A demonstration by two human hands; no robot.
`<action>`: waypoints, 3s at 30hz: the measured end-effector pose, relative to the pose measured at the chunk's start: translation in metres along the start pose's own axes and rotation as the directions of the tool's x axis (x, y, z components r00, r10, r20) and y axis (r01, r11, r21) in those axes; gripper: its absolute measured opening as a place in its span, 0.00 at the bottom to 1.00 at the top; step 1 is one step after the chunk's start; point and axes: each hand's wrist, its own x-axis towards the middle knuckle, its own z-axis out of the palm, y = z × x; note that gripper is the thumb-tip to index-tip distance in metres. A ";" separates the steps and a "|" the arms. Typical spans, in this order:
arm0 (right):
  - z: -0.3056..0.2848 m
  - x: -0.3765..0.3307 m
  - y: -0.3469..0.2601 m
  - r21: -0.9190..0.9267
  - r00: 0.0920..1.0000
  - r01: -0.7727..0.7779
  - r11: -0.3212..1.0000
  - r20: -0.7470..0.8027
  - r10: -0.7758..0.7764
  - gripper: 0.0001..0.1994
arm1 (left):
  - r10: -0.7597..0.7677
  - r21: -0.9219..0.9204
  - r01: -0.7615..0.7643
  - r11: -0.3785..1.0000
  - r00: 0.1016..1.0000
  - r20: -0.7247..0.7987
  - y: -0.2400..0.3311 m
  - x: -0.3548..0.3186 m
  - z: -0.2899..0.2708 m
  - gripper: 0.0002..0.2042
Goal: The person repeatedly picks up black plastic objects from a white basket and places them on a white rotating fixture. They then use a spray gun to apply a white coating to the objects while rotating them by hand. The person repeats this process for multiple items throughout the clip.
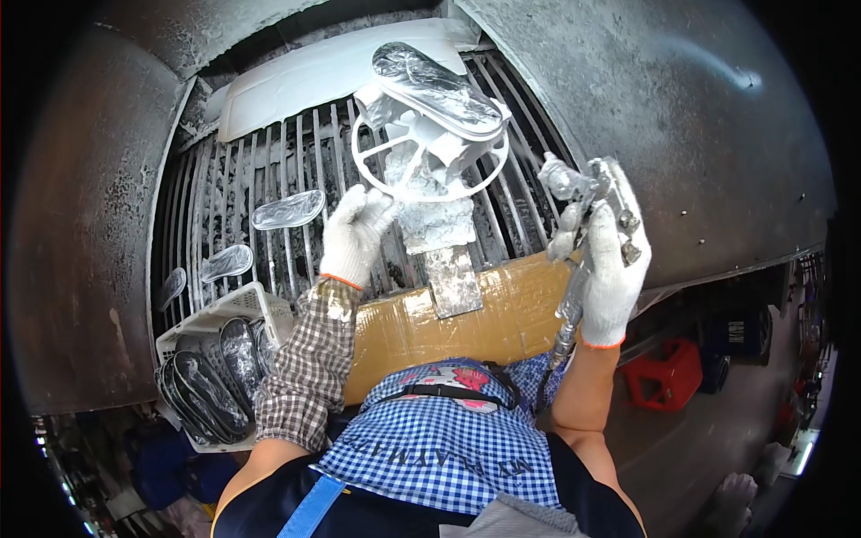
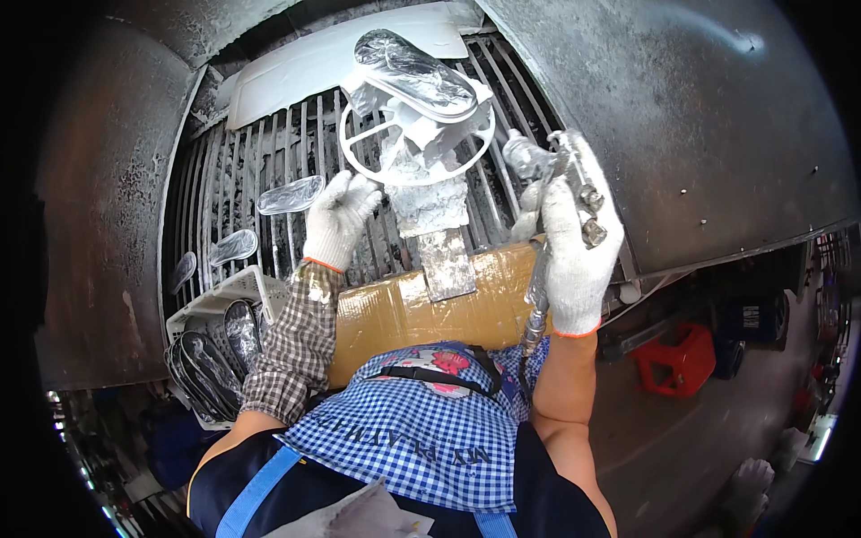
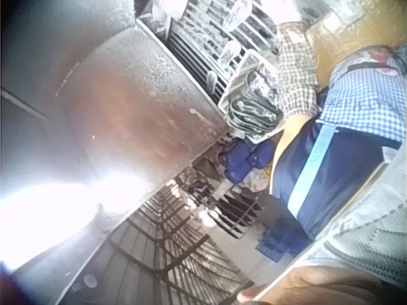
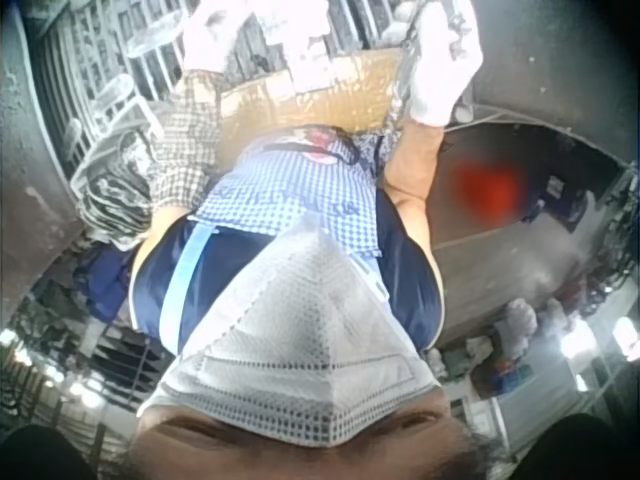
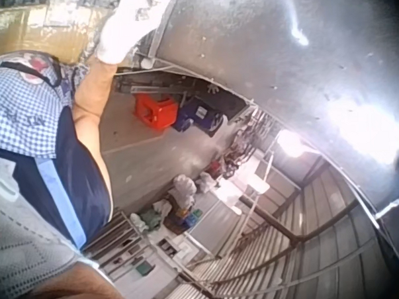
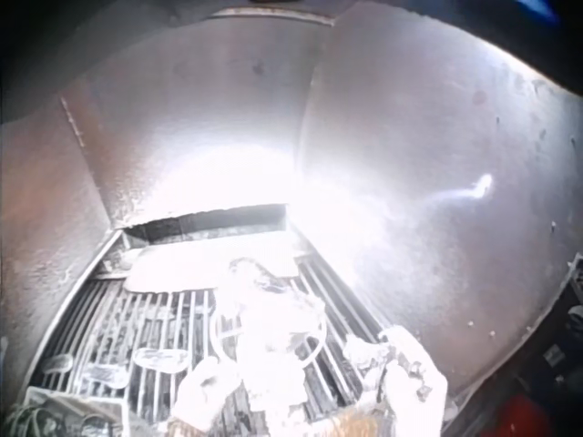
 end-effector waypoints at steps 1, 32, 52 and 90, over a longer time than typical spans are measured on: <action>-0.001 0.001 0.000 -0.012 1.000 0.019 1.000 -0.009 -0.019 0.24 | -0.019 0.017 0.020 1.000 0.999 -0.041 -0.008 -0.003 0.001 0.11; 0.023 0.013 0.018 0.108 0.984 -0.111 0.988 0.153 0.094 0.25 | -0.087 0.103 0.076 0.992 0.989 0.115 0.008 -0.014 0.028 0.25; 0.019 0.037 0.031 0.035 0.997 0.078 0.996 -0.026 -0.077 0.25 | 0.000 0.047 -0.005 0.999 0.994 0.113 0.033 0.007 0.029 0.12; 0.028 0.033 0.022 0.064 0.999 0.031 0.997 -0.035 -0.028 0.26 | -0.087 -0.006 0.088 0.996 0.994 0.064 -0.011 -0.025 0.046 0.22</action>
